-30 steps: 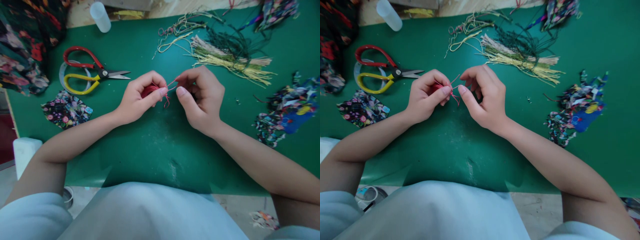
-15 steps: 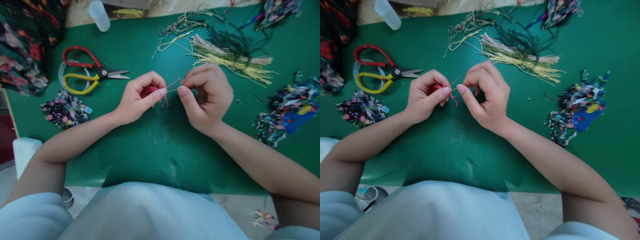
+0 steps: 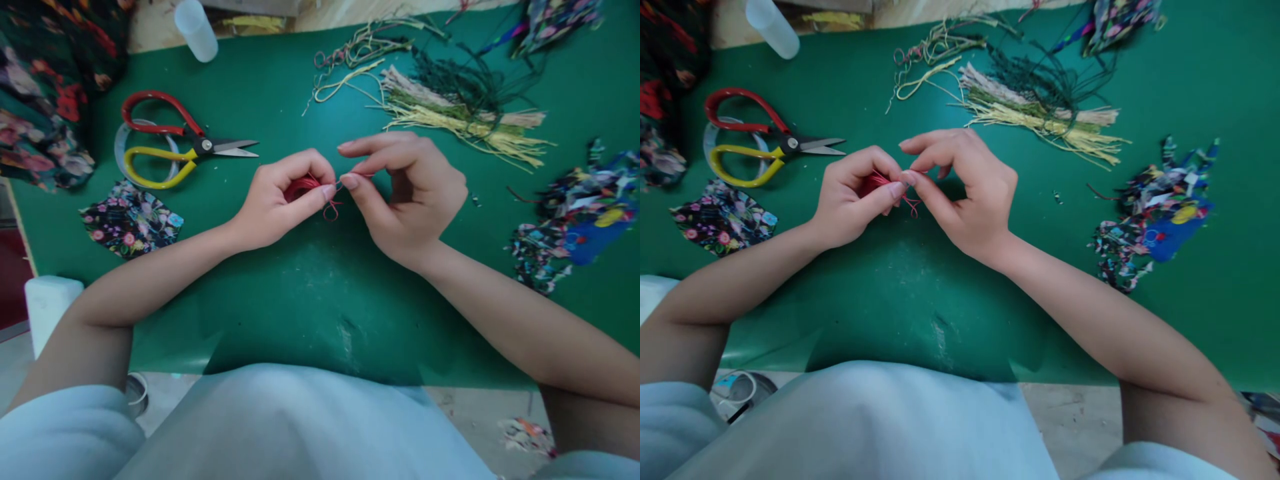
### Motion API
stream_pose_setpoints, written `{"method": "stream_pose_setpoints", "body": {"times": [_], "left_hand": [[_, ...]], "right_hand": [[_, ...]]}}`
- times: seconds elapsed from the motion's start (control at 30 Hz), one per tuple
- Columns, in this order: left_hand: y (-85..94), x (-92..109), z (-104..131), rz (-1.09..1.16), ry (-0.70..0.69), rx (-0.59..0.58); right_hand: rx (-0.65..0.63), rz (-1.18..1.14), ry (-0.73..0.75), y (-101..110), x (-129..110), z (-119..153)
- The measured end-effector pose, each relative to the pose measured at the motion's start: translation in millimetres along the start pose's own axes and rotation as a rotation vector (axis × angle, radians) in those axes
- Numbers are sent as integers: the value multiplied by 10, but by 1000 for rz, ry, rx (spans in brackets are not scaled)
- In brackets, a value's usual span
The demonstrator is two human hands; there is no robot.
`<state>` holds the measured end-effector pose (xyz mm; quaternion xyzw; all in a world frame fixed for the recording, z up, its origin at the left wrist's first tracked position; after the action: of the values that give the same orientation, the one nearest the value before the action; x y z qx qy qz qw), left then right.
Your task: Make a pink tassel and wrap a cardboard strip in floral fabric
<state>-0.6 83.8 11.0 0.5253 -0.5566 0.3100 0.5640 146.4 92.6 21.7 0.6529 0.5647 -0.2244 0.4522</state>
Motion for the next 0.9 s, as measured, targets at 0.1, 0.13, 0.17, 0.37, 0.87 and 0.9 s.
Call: {"method": "stream_pose_setpoints", "body": {"times": [0.1, 0.13, 0.17, 0.37, 0.87, 0.9], "left_hand": [[1, 1, 6, -22, -10, 1], [0, 1, 8, -30, -17, 0], [-1, 0, 11, -38, -22, -3], [-9, -21, 20, -69, -5, -19], [6, -6, 20, -63, -3, 7], [7, -7, 21, -68, 1, 7]], "right_hand": [[6, -62, -34, -11, 30, 19], [7, -71, -60, -15, 49, 29], [11, -69, -90, -17, 68, 39], [58, -84, -256, 7, 105, 85], [-74, -146, -233, 2, 107, 83], [-79, -140, -233, 1, 110, 86]]}}
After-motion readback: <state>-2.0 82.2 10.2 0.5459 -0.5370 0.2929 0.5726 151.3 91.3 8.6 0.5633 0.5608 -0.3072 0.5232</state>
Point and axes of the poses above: each hand's wrist, its own z-axis away from the middle knuckle, its own y-axis out of the back of the hand, x = y × z, the point moved 6 cm from there along -z, towards the middle knuckle, and after that the axes turned 2 degrees about -y, right-handed, at the moved point
